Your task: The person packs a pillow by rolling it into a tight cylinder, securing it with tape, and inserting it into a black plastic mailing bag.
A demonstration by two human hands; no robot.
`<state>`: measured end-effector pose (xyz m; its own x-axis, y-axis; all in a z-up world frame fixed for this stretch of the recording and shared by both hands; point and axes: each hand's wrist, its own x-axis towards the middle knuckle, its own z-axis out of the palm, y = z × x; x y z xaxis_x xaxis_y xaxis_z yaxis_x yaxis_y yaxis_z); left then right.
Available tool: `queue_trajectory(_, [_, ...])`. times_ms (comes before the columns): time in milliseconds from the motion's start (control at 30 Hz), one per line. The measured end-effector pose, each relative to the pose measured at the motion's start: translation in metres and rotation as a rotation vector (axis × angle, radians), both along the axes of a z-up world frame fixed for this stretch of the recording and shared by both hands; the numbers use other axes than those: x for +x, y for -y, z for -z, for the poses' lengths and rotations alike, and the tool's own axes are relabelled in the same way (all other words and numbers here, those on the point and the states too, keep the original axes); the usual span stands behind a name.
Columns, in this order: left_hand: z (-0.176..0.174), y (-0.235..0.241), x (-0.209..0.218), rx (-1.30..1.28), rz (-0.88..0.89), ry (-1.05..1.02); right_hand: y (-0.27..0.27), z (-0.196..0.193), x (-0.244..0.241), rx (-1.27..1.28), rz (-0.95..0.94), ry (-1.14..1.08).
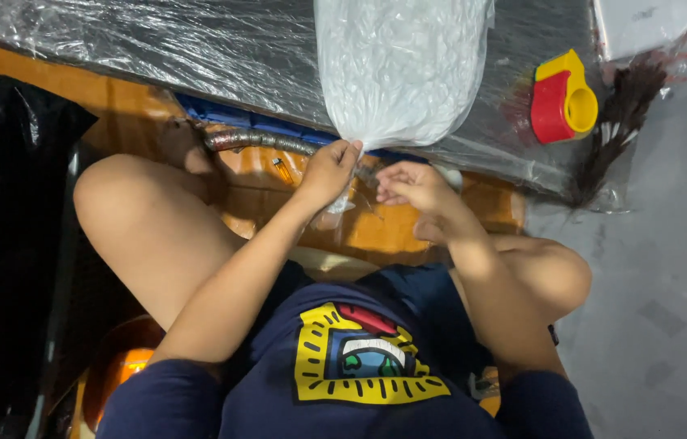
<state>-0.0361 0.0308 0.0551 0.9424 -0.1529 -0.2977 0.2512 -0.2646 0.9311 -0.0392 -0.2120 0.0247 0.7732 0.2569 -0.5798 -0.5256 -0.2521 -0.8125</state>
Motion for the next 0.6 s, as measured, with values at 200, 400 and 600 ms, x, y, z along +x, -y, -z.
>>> queue_trajectory(200, [-0.003,0.003,-0.003,-0.046,-0.037,-0.045,0.011,-0.005,-0.003,0.083,-0.014,0.036])
queue_trajectory(400, [0.004,0.008,-0.007,-0.081,-0.074,-0.156,0.0,0.01,-0.006,0.097,0.024,0.084])
queue_trajectory(600, [0.008,0.006,-0.005,-0.067,-0.114,-0.265,-0.017,0.036,-0.002,0.119,0.09,0.074])
